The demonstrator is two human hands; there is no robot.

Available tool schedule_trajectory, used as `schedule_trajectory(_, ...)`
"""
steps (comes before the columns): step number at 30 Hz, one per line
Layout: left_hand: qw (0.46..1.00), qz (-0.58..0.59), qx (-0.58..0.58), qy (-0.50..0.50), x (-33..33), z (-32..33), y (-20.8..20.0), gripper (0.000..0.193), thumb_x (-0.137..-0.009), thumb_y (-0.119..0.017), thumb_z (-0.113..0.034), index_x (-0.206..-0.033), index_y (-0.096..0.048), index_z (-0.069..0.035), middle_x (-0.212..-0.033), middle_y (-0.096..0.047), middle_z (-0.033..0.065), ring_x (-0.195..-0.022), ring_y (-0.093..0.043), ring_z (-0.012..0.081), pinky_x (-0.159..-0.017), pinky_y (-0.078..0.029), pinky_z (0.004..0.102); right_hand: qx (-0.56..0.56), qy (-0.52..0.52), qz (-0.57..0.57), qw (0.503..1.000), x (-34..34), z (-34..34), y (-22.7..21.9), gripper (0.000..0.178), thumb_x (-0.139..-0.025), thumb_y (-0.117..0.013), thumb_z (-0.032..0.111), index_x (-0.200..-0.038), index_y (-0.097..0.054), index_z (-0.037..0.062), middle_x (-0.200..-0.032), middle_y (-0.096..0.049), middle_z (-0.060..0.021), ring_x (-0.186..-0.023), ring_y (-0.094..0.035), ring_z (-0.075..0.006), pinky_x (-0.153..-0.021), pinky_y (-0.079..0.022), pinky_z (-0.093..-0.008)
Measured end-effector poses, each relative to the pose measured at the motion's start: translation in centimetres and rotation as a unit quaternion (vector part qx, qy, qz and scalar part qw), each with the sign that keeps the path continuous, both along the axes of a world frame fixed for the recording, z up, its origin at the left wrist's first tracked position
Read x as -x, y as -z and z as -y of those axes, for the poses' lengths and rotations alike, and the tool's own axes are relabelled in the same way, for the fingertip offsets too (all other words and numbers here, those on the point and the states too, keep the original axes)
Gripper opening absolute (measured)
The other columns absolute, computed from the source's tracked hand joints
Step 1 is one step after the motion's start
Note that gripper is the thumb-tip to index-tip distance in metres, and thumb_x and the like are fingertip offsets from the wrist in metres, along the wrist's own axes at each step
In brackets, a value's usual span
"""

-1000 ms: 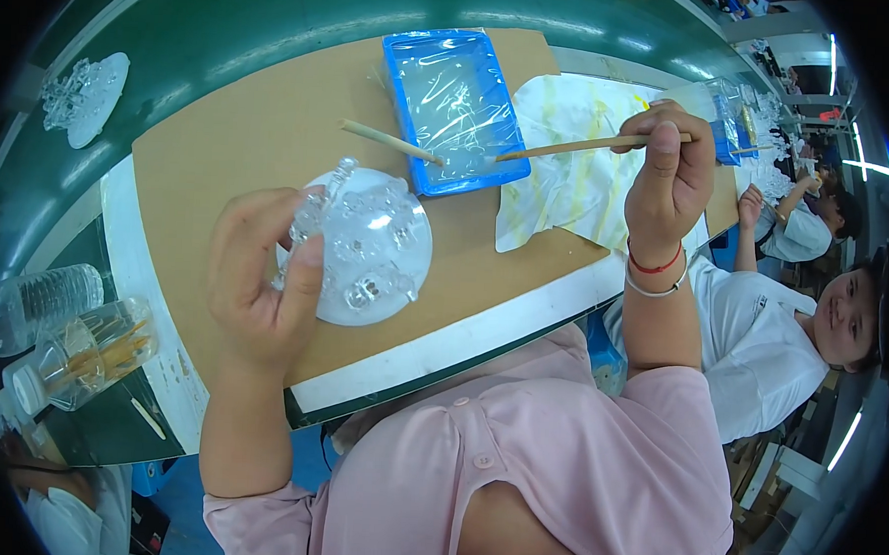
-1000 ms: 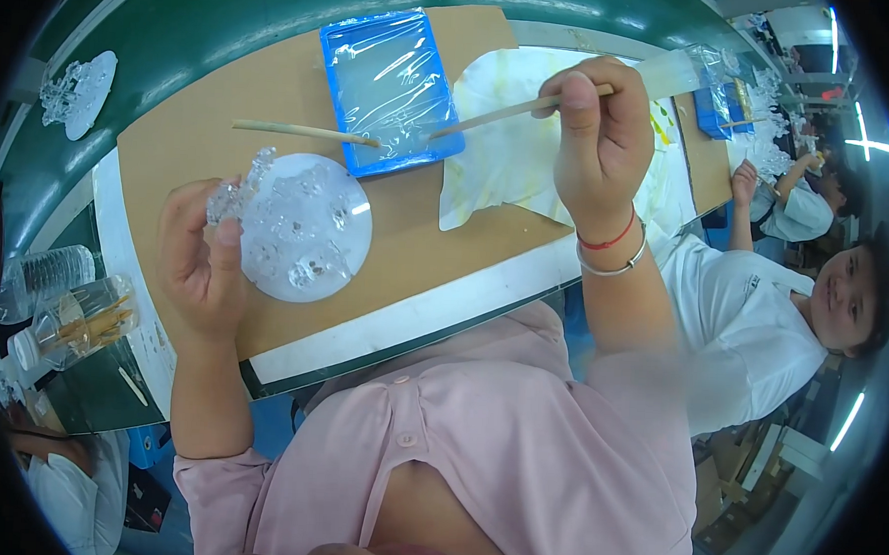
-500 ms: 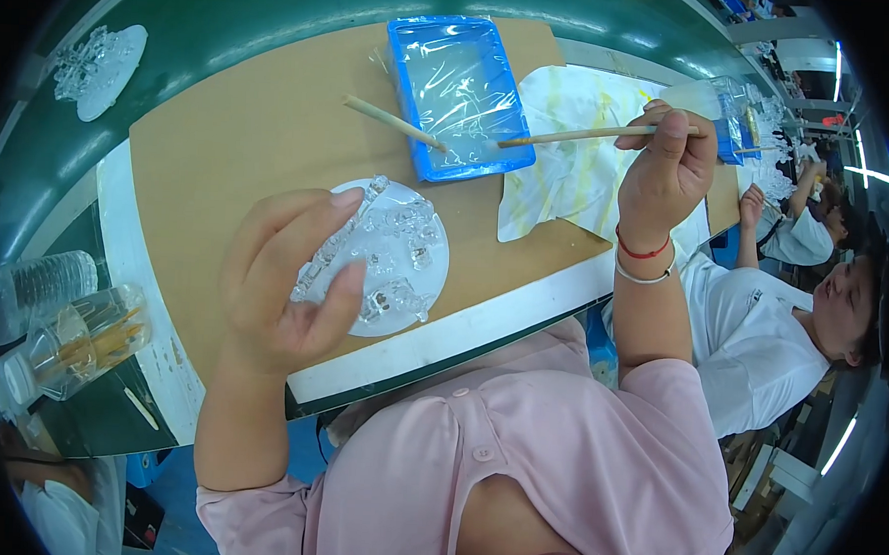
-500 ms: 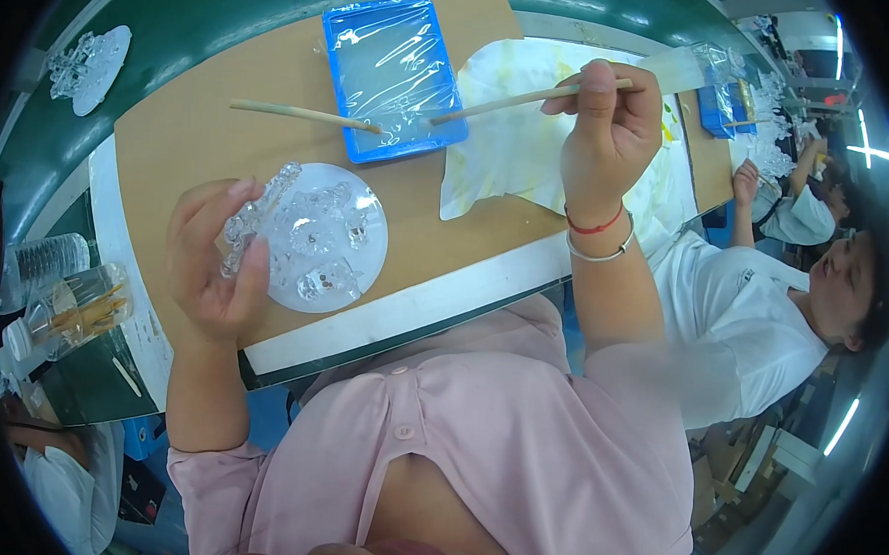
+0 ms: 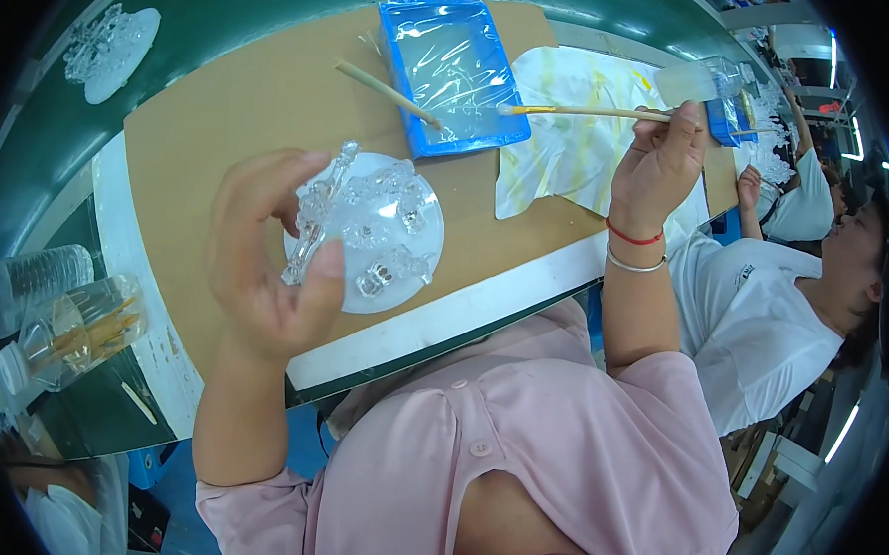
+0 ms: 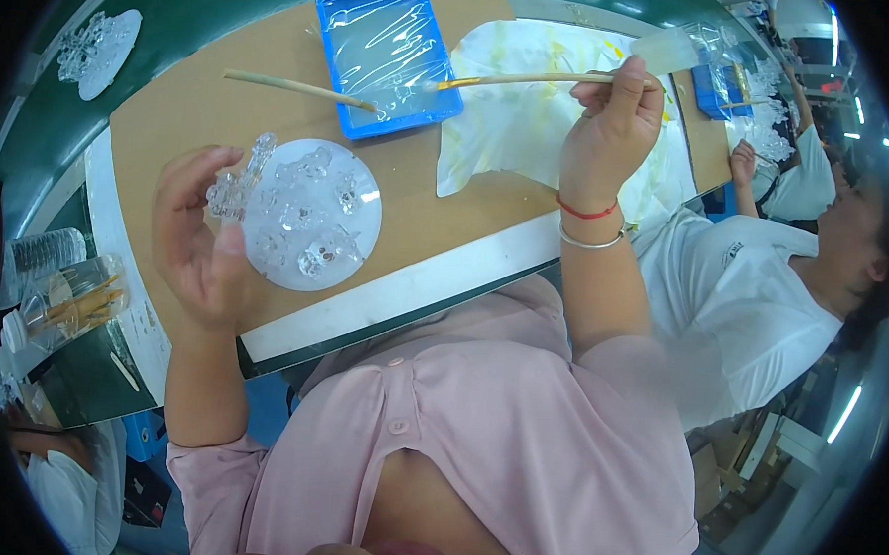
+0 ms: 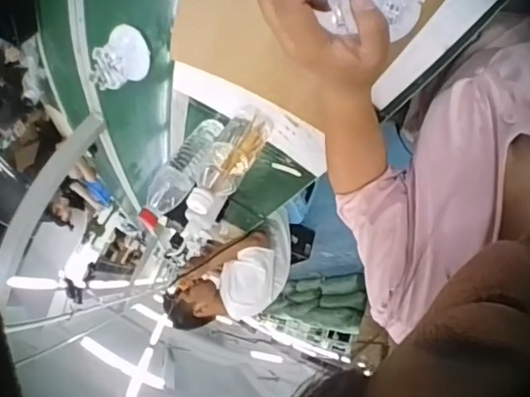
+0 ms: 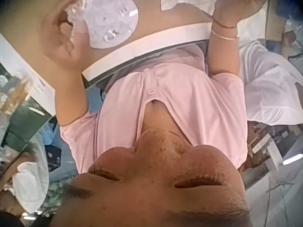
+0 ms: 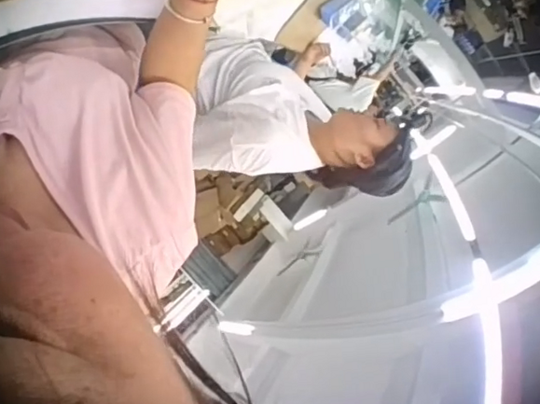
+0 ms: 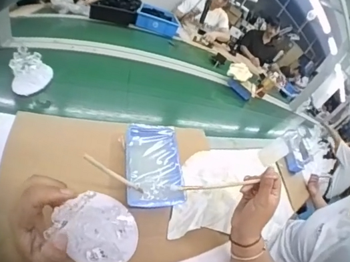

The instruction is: Applying adhesive to decorative plastic parts to assemble a lighting fixture.

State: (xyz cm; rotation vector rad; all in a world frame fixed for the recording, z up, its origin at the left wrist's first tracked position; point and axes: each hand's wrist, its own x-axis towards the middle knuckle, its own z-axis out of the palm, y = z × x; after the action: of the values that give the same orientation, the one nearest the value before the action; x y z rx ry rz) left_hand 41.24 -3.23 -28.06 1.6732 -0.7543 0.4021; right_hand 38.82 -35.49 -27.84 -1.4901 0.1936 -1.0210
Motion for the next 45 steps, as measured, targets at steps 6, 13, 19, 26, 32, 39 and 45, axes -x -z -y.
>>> schedule_trajectory(6,0.999,-0.02,-0.004,0.034,-0.8,-0.8,0.1,0.029,-0.076,-0.063,-0.013,-0.102,-0.062,0.0,-0.091,-0.06,0.0116,-0.068,-0.05,0.0154,-0.06,-0.041,0.025,-0.079,-0.078,0.06,0.992,2.0,0.7,-0.8,0.029,-0.099,-0.044,0.027,-0.08,-0.055,0.0077,-0.06,-0.054,-0.0022,-0.062,-0.054,-0.0131,-0.081,-0.045,-0.0371)
schedule_trajectory(13,0.999,-0.034,-0.024,0.032,-0.7,-0.5,0.8,0.027,-0.08,-0.065,-0.016,-0.101,-0.064,0.002,-0.092,-0.062,0.0117,-0.073,-0.054,0.0167,-0.064,-0.043,0.0261,0.089,-0.159,0.053,0.982,4.8,-3.3,-2.2,0.024,-0.098,-0.044,0.03,-0.083,-0.048,0.0106,-0.053,-0.043,-0.0009,-0.053,-0.037,-0.0121,-0.086,-0.034,-0.0383)
schedule_trajectory(19,0.998,-0.034,0.03,0.053,-1.1,-0.1,1.2,0.039,-0.09,-0.052,-0.031,-0.105,-0.061,0.005,-0.097,-0.062,0.0149,-0.077,-0.054,0.0184,-0.069,-0.043,0.0283,0.313,-0.231,0.004,0.921,7.2,-4.7,-2.8,0.026,-0.097,-0.047,0.033,-0.09,-0.044,0.0084,-0.062,-0.058,-0.0048,-0.056,-0.046,-0.0137,-0.081,-0.036,-0.0415)
schedule_trajectory(26,0.998,-0.057,0.008,-0.005,-0.5,-0.7,1.5,0.056,-0.095,-0.039,-0.046,-0.104,-0.06,0.006,-0.098,-0.061,0.0166,-0.077,-0.056,0.0189,-0.07,-0.044,0.0285,0.487,-0.346,0.001,0.802,5.6,-5.8,-3.1,0.043,-0.088,-0.06,0.038,-0.061,-0.045,0.0076,-0.071,-0.06,-0.0021,-0.067,-0.05,-0.0205,-0.073,-0.039,-0.0408)
schedule_trajectory(32,0.992,-0.121,-0.037,0.001,0.0,-1.5,1.0,0.066,-0.093,-0.039,-0.051,-0.108,-0.055,0.012,-0.105,-0.057,0.0239,-0.097,-0.059,0.0293,-0.085,-0.047,0.0336,0.457,-0.299,0.029,0.837,4.8,-7.2,-2.6,0.03,-0.097,-0.043,0.038,-0.089,-0.04,0.0094,-0.058,-0.059,-0.0013,-0.051,-0.043,-0.0138,-0.068,-0.038,-0.0401)
schedule_trajectory(39,0.997,-0.071,-0.001,-0.006,-0.5,-0.7,1.2,0.055,-0.095,-0.041,-0.047,-0.102,-0.06,0.004,-0.094,-0.062,0.016,-0.073,-0.056,0.018,-0.068,-0.045,0.0274,0.477,-0.332,0.015,0.814,3.6,-7.7,-3.3,0.032,-0.096,-0.046,0.038,-0.09,-0.042,0.0076,-0.061,-0.061,-0.0033,-0.054,-0.046,-0.0152,-0.068,-0.039,-0.0409)
schedule_trajectory(45,0.998,-0.046,0.016,0.037,-0.8,-0.8,1.4,0.04,-0.088,-0.057,-0.034,-0.101,-0.062,0.003,-0.093,-0.062,0.016,-0.076,-0.058,0.02,-0.068,-0.047,0.0288,0.518,-0.317,0.024,0.794,2.8,-8.7,-3.8,0.031,-0.096,-0.047,0.037,-0.091,-0.042,0.0066,-0.062,-0.061,-0.0056,-0.056,-0.047,-0.0171,-0.068,-0.039,-0.0409)
